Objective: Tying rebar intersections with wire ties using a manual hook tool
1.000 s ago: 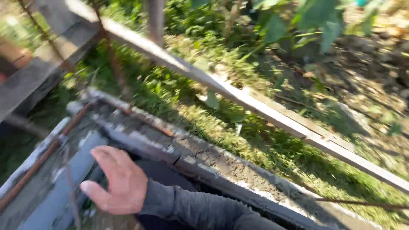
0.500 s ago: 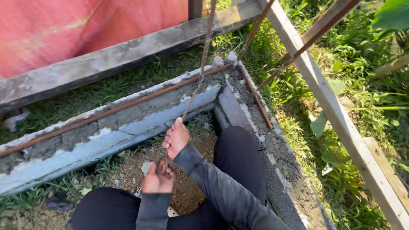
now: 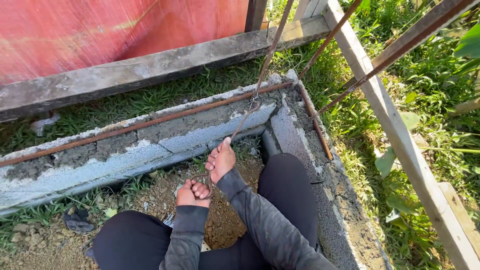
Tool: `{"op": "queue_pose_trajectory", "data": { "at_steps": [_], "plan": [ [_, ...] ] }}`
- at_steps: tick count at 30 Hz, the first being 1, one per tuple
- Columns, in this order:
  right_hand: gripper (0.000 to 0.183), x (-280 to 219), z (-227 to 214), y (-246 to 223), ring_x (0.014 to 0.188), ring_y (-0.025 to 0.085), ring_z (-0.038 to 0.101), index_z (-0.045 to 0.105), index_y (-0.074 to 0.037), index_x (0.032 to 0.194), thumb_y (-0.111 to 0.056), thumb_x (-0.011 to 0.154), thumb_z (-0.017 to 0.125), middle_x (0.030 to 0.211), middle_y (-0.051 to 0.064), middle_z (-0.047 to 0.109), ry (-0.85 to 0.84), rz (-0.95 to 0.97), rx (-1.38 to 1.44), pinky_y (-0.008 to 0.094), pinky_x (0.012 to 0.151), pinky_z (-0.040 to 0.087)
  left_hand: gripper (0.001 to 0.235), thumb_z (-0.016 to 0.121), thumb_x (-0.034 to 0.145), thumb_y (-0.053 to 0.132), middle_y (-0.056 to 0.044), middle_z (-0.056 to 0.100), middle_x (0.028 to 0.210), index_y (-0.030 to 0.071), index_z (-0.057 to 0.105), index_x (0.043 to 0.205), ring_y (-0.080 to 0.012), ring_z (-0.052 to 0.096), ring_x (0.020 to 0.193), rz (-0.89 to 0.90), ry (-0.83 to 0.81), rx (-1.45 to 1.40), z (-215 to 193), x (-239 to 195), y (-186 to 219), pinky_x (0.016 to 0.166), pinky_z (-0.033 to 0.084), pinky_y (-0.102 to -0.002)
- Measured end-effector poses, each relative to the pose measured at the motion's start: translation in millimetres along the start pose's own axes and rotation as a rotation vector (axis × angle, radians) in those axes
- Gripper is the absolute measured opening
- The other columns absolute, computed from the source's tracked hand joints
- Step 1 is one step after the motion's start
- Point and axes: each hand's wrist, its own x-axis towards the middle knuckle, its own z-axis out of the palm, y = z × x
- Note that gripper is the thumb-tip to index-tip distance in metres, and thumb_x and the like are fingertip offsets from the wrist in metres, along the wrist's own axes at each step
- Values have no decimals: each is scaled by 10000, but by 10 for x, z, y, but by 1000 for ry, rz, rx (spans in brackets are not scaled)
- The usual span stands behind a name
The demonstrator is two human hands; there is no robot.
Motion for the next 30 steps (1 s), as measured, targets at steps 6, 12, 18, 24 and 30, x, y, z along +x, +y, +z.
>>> {"op": "queue_pose_trajectory", "data": {
  "at_steps": [6,12,18,24,30],
  "plan": [
    [508,-45,108,-75,368,82,221,382,-221,727,-549,1109,313,550,-74,190,-71,40,67,216,306,189,444,375,1088,456,96,243,542,217,452,723,-97,277,407,-9,-143,-55,103,-188,80,370,245,-251],
    [513,-148,170,-174,374,90,217,377,-230,717,-560,1106,321,554,-66,185,-104,60,121,219,310,195,507,375,1084,464,90,254,483,239,393,630,-86,259,354,-12,-315,-39,133,-236,143,326,230,-239],
    [513,-141,134,-159,378,92,210,369,-228,720,-561,1107,319,561,-67,181,-115,64,154,224,311,186,518,387,1075,481,85,258,481,238,398,618,-93,268,344,-8,-389,-45,79,-186,159,315,237,-246],
    [520,-71,113,-149,376,94,216,384,-233,712,-570,1101,306,557,-66,185,-149,102,179,220,313,188,504,426,1057,488,89,258,474,246,403,616,-99,275,336,7,-401,-32,88,-180,178,314,254,-254],
    [511,37,-9,-100,423,83,234,399,-206,756,-571,1106,329,577,-57,252,-281,136,343,240,342,189,309,500,1062,304,64,271,517,196,468,774,-104,275,386,141,-493,107,391,-724,138,360,265,-277]
  ]
}}
